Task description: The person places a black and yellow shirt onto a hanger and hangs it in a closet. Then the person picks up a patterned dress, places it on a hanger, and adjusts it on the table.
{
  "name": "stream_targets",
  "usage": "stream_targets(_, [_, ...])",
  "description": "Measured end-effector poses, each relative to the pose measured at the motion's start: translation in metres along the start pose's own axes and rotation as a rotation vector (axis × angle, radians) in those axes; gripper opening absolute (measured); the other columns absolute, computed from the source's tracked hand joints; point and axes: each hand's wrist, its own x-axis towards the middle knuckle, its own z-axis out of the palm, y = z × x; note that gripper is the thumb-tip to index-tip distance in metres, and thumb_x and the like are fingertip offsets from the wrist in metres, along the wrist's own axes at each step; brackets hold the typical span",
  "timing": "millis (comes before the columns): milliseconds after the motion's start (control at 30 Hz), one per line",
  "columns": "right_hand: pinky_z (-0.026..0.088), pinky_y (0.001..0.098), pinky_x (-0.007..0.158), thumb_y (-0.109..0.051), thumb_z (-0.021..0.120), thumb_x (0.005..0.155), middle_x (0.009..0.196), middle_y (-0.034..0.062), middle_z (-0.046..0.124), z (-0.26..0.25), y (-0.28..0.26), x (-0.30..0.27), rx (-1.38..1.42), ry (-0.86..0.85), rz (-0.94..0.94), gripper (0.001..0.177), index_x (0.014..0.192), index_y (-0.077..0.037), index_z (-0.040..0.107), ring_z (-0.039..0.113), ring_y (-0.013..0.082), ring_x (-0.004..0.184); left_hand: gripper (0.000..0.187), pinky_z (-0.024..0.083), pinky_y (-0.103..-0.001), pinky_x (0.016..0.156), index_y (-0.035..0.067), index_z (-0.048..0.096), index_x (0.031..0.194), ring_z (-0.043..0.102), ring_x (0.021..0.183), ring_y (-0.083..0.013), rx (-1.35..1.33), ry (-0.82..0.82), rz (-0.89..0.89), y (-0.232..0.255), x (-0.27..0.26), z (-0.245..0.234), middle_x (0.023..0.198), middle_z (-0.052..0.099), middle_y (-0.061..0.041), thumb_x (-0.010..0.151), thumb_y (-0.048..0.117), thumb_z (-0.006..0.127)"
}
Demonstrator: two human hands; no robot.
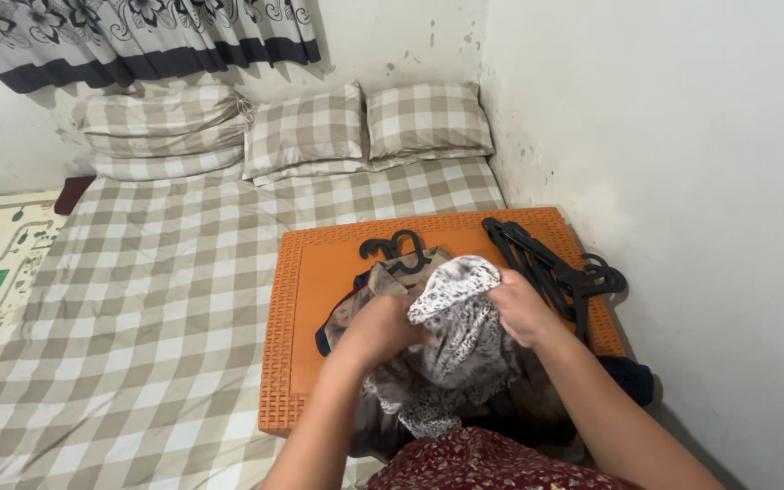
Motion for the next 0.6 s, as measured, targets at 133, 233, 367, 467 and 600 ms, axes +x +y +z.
stream_targets(133, [0.059, 0.0418, 0.082, -0.014, 0.071, 0.083, 0.108, 0.0151, 0.076, 0.019, -0.014, -0.005, -0.126, 0.075, 0.132, 0.046, 0.126, -0.001, 0.065, 0.073, 0.0247, 0.093, 0.026, 0.053, -0.041, 0.087, 0.012, 0.078, 0.111, 0.07, 0.097, -0.0317, 0.179, 0.278, -0.034, -0.012, 0.002, 0.013, 0.1, 0.075, -0.017, 0.086, 0.018, 0.078])
stream_targets(233, [0.058, 0.0351, 0.09, -0.017, 0.083, 0.078, 0.108, 0.0079, 0.076, 0.033, -0.032, -0.009, -0.753, -0.028, 0.194, 0.047, 0.12, -0.004, 0.067, 0.072, 0.0189, 0.1, 0.031, 0.055, -0.037, 0.082, 0.009, 0.077, 0.111, 0.072, 0.091, -0.0234, -0.405, 0.409, 0.088, -0.025, 0.012, 0.016, 0.096, 0.079, -0.011, 0.083, 0.005, 0.063])
stream_targets(367, [0.056, 0.0334, 0.089, -0.022, 0.082, 0.083, 0.1, 0.0072, 0.078, 0.039, -0.026, -0.011, -1.032, 0.0, 0.269, 0.034, 0.11, -0.001, 0.077, 0.073, 0.0201, 0.097, 0.027, 0.043, -0.035, 0.072, 0.006, 0.076, 0.114, 0.058, 0.08, -0.0146, -1.021, 0.207, 0.029, -0.023, 0.016, 0.013, 0.092, 0.078, -0.003, 0.089, 0.005, 0.066])
stream_targets(467, [0.061, 0.0386, 0.079, -0.016, 0.069, 0.089, 0.097, 0.0147, 0.079, 0.024, -0.021, -0.003, -0.367, 0.146, 0.2, 0.03, 0.11, 0.005, 0.073, 0.075, 0.0267, 0.09, 0.036, 0.055, -0.035, 0.076, 0.01, 0.075, 0.104, 0.071, 0.08, -0.017, -0.327, 0.166, -0.001, -0.014, 0.01, 0.008, 0.089, 0.078, -0.004, 0.071, 0.012, 0.086])
stream_targets(600, [0.062, 0.034, 0.082, -0.008, 0.068, 0.088, 0.107, 0.0156, 0.078, 0.014, -0.011, 0.0, 0.046, 0.072, 0.084, 0.034, 0.119, 0.006, 0.069, 0.075, 0.0216, 0.094, 0.019, 0.051, -0.041, 0.076, 0.009, 0.078, 0.102, 0.072, 0.082, -0.0279, 0.147, 0.229, -0.054, -0.014, 0.006, 0.013, 0.088, 0.074, -0.014, 0.085, 0.017, 0.079])
